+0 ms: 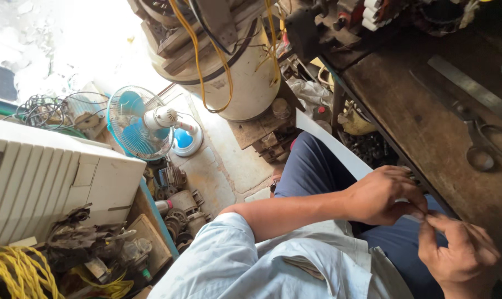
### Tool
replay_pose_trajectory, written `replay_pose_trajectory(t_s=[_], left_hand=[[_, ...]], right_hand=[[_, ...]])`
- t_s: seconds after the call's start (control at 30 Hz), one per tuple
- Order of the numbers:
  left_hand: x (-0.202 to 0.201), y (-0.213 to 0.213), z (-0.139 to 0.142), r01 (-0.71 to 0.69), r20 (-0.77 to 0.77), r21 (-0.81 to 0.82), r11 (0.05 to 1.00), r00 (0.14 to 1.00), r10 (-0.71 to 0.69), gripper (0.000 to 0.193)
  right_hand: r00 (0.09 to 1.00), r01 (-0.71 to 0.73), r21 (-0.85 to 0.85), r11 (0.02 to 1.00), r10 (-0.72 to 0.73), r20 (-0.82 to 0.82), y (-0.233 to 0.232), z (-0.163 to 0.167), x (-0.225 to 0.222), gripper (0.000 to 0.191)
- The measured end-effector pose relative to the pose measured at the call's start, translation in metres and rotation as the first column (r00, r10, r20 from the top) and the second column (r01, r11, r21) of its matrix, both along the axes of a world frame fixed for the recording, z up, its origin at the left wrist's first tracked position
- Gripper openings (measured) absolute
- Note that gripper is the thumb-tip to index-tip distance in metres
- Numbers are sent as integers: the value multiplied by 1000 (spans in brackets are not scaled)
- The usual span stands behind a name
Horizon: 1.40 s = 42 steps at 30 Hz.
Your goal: The person sits at a workbench and folds a long white strip of paper, pressing creases along its length. They mark lines on the strip with a pen and then cut along the strip with scissors.
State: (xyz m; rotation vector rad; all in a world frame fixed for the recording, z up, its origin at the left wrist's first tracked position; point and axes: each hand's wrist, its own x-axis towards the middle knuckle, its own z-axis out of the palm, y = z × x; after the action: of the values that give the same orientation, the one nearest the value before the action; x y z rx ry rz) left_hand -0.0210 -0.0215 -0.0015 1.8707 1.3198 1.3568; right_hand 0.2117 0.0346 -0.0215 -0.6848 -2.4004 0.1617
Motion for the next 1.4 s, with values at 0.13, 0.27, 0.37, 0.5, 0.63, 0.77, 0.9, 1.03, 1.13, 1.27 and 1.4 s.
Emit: replay_pose_trajectory(t_s=[0.13, 0.27, 0.37, 0.5, 0.63, 0.77, 0.9, 1.03, 1.13, 1.27, 1.4], left_hand=[[11, -1, -8, -107, -124, 84, 991, 985, 117, 14], [19, 2, -11, -99, -162, 115, 988, 980, 117, 17], [17, 6, -11, -41, -175, 144, 989, 982, 66, 25], [8, 15, -9, 12, -295, 9, 1000, 955, -9, 25], [3, 16, -9, 60, -125, -48, 997, 990, -66, 11], [9, 19, -13, 119, 5, -46, 992, 993, -119, 14], [9, 25, -20, 196, 152, -176, 965, 974, -170, 14], [11, 19, -27, 168, 90, -79, 983, 983, -161, 14], [16, 13, -28, 56, 1, 4, 998, 998, -56, 14], [22, 11, -25, 17, -114, 43, 999, 993, -12, 20], [27, 10, -20, -19, -235, 78, 997, 971, 37, 34]], right_hand=[[999, 40, -65, 997, -39, 5, 3, -2, 5, 13], [992, 105, -66, 992, -101, 71, 7, -7, 9, 18], [992, 84, -14, 996, -83, 100, 8, -8, 10, 17], [975, 82, -69, 994, -65, 213, 5, -6, 14, 19], [995, 76, -64, 995, -71, 73, -2, -5, 17, 16], [998, 61, -21, 998, -61, 26, -5, -7, 17, 18], [999, 38, -28, 999, -37, 21, -1, -5, 13, 18], [999, 0, -75, 997, 3, 38, 0, -2, 9, 13], [997, 31, -89, 996, -25, 66, 2, -3, 8, 15], [997, 61, -91, 994, -56, 55, 8, -9, 9, 19], [998, 43, -37, 998, -41, 54, 9, -10, 9, 15]])
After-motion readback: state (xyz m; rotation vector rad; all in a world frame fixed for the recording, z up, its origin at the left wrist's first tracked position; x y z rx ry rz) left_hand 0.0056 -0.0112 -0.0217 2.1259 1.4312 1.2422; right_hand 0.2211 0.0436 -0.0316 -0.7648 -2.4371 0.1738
